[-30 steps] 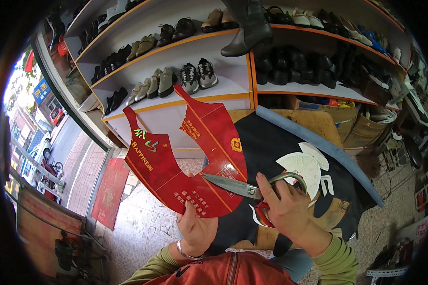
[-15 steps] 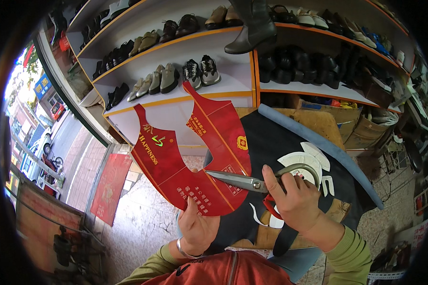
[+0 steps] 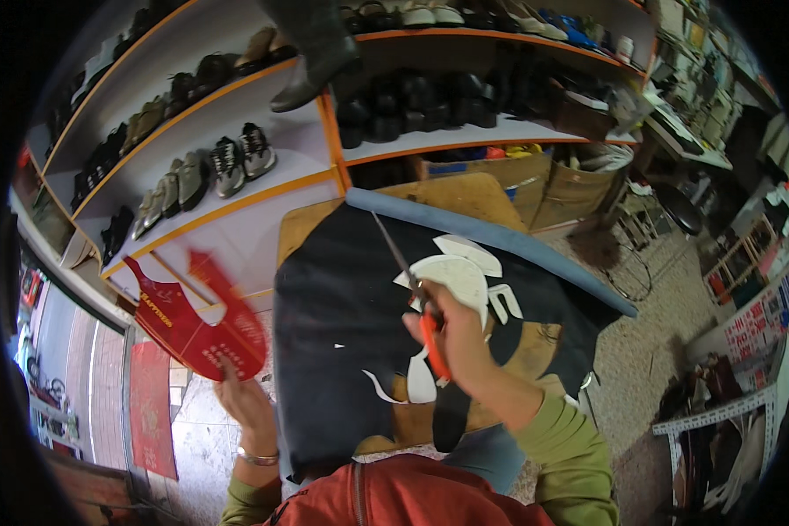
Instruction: The person places a white paper pattern onto a black fabric, traces its outline with a pen, and then uses scissors to cut the fabric along the traced lines. The person also cuts a red printed paper piece using the same pattern.
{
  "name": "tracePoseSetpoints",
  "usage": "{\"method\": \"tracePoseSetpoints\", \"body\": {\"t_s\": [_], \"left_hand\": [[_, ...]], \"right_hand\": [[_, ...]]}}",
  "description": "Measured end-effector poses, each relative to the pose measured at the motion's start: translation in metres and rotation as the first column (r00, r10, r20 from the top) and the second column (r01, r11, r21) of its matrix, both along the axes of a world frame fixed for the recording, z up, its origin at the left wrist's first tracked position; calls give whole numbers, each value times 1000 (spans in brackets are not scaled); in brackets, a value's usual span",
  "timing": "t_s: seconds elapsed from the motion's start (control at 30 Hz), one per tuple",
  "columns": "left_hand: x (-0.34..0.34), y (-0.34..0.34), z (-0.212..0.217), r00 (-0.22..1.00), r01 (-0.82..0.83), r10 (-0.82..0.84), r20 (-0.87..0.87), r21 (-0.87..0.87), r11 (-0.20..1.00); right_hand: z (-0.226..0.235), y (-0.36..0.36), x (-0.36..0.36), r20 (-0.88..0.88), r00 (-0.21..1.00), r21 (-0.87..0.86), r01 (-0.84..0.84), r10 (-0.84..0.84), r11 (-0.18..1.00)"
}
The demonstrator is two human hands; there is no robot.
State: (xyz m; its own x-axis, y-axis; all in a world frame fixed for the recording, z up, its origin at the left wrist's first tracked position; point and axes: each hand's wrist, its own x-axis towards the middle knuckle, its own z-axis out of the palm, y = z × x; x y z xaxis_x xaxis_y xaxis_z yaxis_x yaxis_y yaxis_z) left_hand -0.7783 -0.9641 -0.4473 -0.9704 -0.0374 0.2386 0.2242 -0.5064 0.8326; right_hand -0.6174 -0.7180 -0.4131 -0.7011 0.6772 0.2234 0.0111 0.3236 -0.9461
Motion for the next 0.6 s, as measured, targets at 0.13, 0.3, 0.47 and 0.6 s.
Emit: {"method": "tracePoseSetpoints", "body": {"t_s": [0.13,0.3,0.47,0.6], "left_hand": [[-18,-18,-26,991,-108,47,-129,-521,847],[-11,-27,-82,940,-223,-160,-300,-899,377],[-16,-35,-103,964,-238,226,-138,-825,513],[-37,-87,-114,858,-486,447,-251,-677,553]], "right_hand": [[-45,124,19,344,900,311,161,-269,936],[-59,259,-1,477,653,624,219,-588,750],[-84,355,-41,562,572,703,51,-597,710],[-120,405,-93,586,628,719,-112,-512,686]]}}
